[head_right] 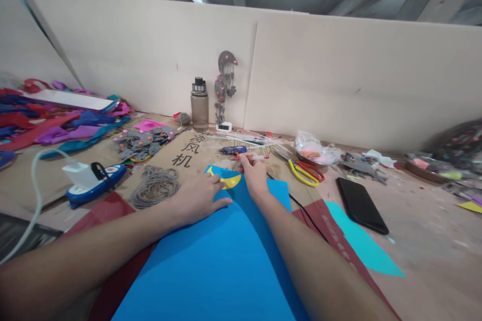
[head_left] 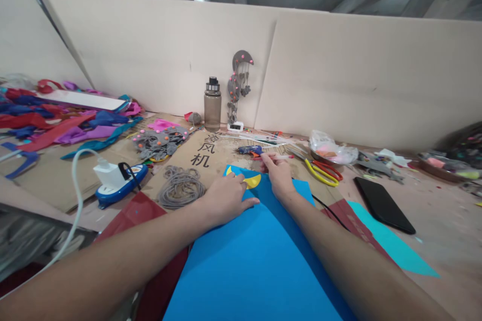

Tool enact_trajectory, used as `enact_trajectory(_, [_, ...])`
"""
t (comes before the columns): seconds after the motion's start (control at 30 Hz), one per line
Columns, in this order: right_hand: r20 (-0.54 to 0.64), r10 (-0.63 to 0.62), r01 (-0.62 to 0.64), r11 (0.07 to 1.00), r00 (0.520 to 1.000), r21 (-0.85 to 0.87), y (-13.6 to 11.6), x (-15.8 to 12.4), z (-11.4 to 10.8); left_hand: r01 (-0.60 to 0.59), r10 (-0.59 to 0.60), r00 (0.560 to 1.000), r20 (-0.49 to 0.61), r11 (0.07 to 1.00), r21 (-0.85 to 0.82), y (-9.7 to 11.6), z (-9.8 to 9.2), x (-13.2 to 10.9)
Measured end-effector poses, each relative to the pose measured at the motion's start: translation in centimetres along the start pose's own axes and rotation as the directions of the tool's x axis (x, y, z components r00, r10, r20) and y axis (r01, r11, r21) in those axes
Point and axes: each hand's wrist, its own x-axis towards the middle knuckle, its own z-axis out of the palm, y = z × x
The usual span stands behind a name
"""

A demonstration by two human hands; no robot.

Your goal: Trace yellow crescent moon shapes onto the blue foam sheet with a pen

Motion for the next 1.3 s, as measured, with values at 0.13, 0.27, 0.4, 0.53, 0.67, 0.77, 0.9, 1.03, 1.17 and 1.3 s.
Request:
enact_trajectory(0.13, [-0.032,-0.018,0.017,1.000,0.999,-0.012,-1.4,0.0,-1.0,-0.050,0.049,0.998,-0.047,0.999,-0.018,-0.6,0.0,0.2])
enact_trajectory(0.27, [0.064,0.053,-0.047,0.995,0.997,-0.089,-1.8,-0.7,-1.7,-0.088,0.085,0.996,-0.032,0.990,-0.110,-1.1,0.1,0.5])
enact_trajectory(0.4, [0.081,0.068,-0.048,0.972,0.994,-0.228,-1.2,-1.2,-1.9,-0.104,0.111,0.993,0.029,0.978,-0.181,-1.5,0.1,0.9])
enact_trajectory(0.53, [0.048,0.014,0.007,0.912,0.999,-0.410,-0.6,-1.4,-2.2,-0.106,0.111,0.994,0.023,0.982,-0.155,-1.4,-0.1,1.0])
enact_trajectory(0.67, [0.164,-0.077,0.144,0.883,0.983,-0.446,-0.4,-2.0,-2.0,-0.095,0.098,0.995,0.019,0.987,-0.132,-1.0,0.2,0.8])
enact_trajectory(0.77, [0.322,-0.128,0.255,0.884,0.938,-0.393,-0.5,-2.3,-1.6,-0.111,0.111,0.994,-0.005,0.985,-0.131,-0.8,0.4,0.7])
enact_trajectory(0.9, [0.170,-0.094,0.154,0.909,0.981,-0.387,-0.4,-1.6,-1.9,-0.137,0.136,0.991,-0.019,0.981,-0.134,-1.0,0.5,0.7])
enact_trajectory(1.03, [0.087,-0.139,0.164,0.882,0.986,-0.442,-0.5,-1.1,-3.0,-0.184,0.180,0.983,-0.044,0.974,-0.132,-1.3,0.4,1.1])
enact_trajectory(1.17, [0.161,-0.154,0.215,0.835,0.975,-0.506,-0.5,-1.3,-3.4,-0.207,0.208,0.978,0.001,0.973,-0.098,-1.7,0.1,1.4])
enact_trajectory(1.3, [0.183,-0.116,0.198,0.826,0.976,-0.528,-0.1,-1.3,-3.3,-0.284,0.286,0.958,0.003,0.952,-0.110,-2.5,0.2,1.8])
